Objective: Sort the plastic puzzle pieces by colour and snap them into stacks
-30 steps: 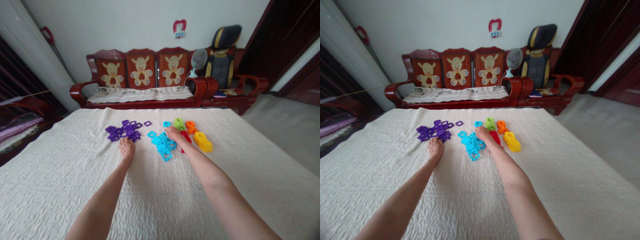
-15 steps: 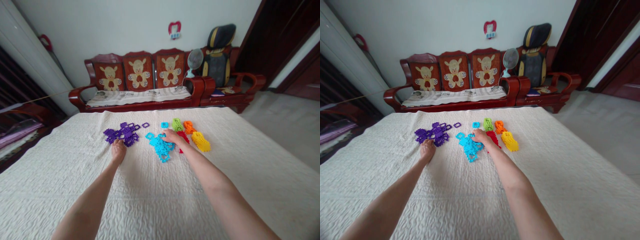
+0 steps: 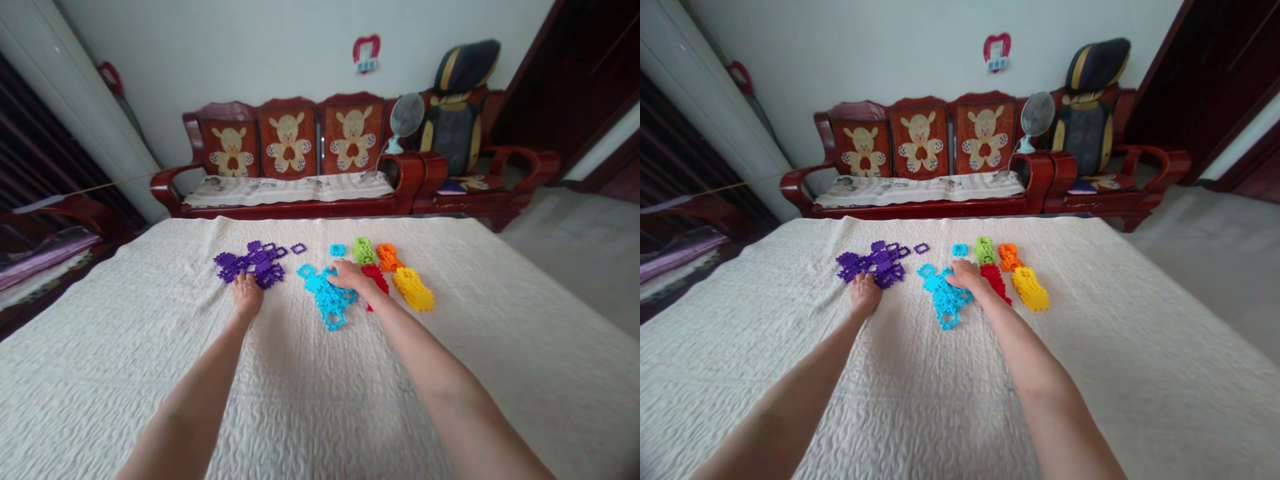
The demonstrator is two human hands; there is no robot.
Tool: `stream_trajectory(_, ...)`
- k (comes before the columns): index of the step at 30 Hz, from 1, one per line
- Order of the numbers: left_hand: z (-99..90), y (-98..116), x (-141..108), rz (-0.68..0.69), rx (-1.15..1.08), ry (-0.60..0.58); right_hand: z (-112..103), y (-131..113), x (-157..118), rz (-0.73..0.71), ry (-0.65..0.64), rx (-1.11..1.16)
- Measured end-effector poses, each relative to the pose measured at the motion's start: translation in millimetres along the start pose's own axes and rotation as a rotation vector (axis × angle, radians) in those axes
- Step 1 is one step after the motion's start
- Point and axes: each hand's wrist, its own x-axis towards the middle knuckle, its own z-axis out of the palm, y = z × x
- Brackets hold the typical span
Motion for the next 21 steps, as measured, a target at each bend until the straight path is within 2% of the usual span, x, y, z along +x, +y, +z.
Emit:
stream_trajectory(5, 3.7, 7, 5, 0.051, -0.017, 0.003, -6, 6, 4, -0.060, 0.045, 0.029)
stream_trajectory(10, 11.0, 7, 11, 0.062, -0.054, 0.027, -17, 19, 23, -0.087, 0.144, -0.035)
stream_trajectory(21, 15.4, 4, 11, 0.076, -0.085, 0.052, -32, 25, 65, -0.026, 0.096, -0.173)
